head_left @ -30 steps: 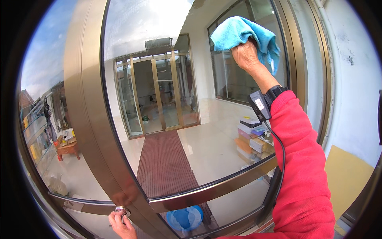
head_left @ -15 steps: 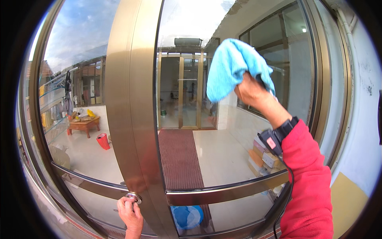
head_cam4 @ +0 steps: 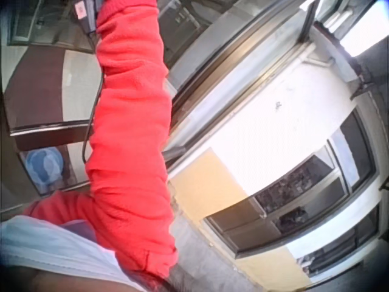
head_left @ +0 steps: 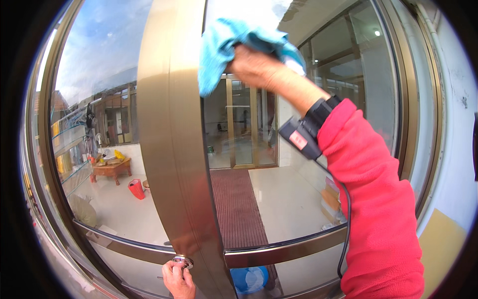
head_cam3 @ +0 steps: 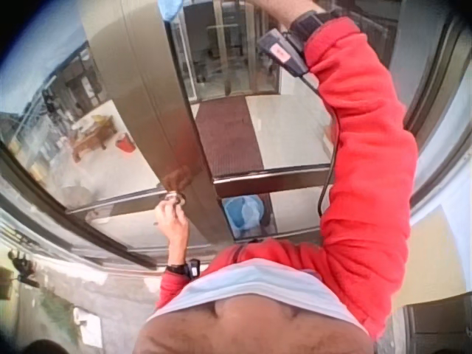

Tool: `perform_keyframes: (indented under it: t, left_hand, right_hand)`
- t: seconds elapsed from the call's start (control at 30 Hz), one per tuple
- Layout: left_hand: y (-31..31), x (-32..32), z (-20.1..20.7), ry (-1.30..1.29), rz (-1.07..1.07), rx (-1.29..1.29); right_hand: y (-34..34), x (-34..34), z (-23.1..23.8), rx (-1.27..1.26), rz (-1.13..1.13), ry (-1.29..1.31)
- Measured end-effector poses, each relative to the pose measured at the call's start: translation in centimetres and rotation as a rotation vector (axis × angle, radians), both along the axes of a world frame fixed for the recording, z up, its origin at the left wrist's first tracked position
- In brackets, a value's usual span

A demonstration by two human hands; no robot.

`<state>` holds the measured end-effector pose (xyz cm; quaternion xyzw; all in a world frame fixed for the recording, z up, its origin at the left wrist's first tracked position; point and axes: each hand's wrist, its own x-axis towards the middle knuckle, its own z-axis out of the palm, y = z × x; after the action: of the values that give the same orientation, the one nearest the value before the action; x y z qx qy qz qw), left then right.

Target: The person wipes a glass door with a blue cloth, repeatedly cleaning the glass and metal frame. They dip the cloth into a blue basin of water, wring it out, and continue wiping the door surface.

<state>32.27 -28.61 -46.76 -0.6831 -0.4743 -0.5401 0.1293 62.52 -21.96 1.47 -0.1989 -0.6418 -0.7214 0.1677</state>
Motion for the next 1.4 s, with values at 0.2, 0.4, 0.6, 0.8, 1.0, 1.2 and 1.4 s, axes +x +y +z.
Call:
perform_keyframes:
  t: [0.2, 0.4, 0.6, 0.8, 1.0, 1.2, 1.4]
  left_hand:
    - [-0.5, 0.0, 0.3, -0.015, -0.037, 0.014]
    - [-0.4, 0.2, 0.1, -0.018, -0.013, 0.039]
    - [-0.8, 0.6, 0.2, -0.004, 0.016, 0.012]
    - [-0.7, 0.8, -0.1, -0.038, 0.038, -0.008]
    - [-0.5, 0.4, -0.4, -0.047, 0.021, -0.010]
    - [-1.2, 0.3, 1.2, 0.040, -0.033, -0.062]
    - [-1.3, 0.6, 1.1, 0.036, -0.054, -0.040]
  right_hand:
    - [-3.4, -0.2, -12.1, 0.302, -0.337, -0.283]
    - [-5.8, 1.3, -12.2, -0.559, 0.358, 0.427]
    - [-5.7, 10.6, -0.5, -0.049, 0.079, 0.339]
    - [-6.4, 17.5, 1.5, 0.213, -0.102, 0.434]
    - [-8.0, 12.3, -11.8, -0.335, 0.079, 0.551]
    - [-9.9, 11.3, -19.4, -0.531, 0.402, 0.582]
    - [-9.4, 19.1, -10.9, -0.268, -0.049, 0.414]
